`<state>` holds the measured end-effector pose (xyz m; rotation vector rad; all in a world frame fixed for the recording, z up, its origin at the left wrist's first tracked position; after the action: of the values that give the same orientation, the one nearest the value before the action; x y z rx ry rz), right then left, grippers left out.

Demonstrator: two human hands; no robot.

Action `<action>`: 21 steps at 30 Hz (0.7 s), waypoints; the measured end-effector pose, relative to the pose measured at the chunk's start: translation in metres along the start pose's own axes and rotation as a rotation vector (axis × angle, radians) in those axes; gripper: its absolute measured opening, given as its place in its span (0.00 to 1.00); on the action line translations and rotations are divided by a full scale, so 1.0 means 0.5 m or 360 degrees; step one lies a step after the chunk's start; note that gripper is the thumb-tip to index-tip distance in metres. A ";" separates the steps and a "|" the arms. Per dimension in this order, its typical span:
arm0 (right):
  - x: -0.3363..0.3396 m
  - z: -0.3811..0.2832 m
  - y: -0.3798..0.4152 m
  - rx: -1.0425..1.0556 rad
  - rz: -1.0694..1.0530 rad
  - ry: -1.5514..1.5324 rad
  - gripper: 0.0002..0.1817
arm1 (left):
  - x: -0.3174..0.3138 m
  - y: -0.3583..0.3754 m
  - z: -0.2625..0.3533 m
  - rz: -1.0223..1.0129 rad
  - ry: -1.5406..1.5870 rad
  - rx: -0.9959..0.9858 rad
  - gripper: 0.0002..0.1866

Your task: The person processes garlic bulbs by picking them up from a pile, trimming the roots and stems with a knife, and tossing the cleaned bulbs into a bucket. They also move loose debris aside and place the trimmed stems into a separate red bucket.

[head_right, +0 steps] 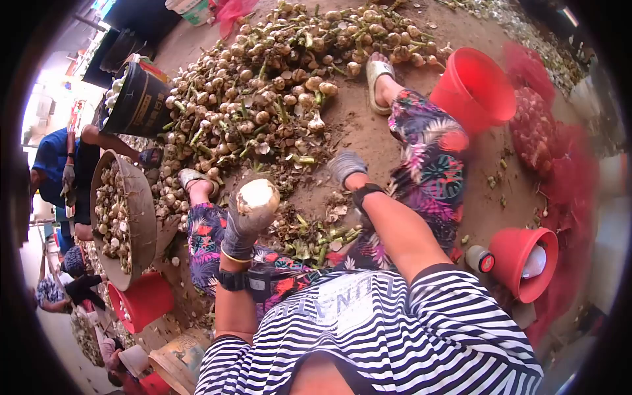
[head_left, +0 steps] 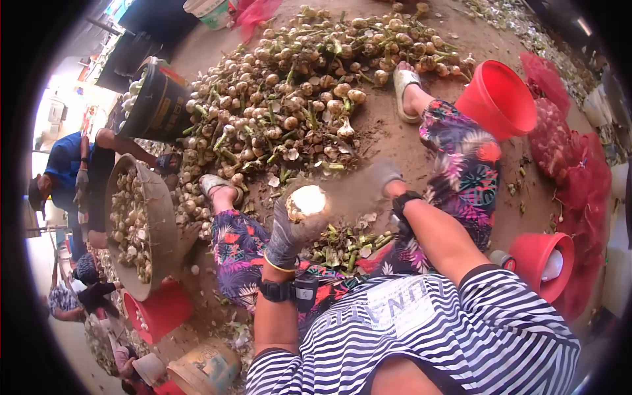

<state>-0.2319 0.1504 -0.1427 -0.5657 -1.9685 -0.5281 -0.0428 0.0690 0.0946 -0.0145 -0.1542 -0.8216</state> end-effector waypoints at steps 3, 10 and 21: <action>0.150 -0.114 0.026 -0.0332 0.0375 -0.0454 0.16 | 0.018 -0.045 -0.056 0.0177 0.0272 0.0088 0.25; 0.179 -0.201 0.060 -0.0039 0.1103 -0.1106 0.08 | 0.091 -0.029 -0.208 0.0574 0.0559 0.0593 0.20; 0.262 -0.262 0.125 0.0344 0.1028 -0.0873 0.06 | 0.033 0.015 -0.179 0.0747 0.2127 0.0869 0.17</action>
<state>-0.1573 0.1453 0.0380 -1.2374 -2.1394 0.2710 -0.0146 0.0555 0.0086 0.9603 0.8643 -0.1731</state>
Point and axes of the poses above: each hand's wrist, its own y-axis away from the middle knuckle, its own x-axis out of the back of the hand, z = x × y, the point moved 2 cm from there along -y, towards the middle knuckle, and after that the axes turned 14 degrees about z, right-handed, at the moved point
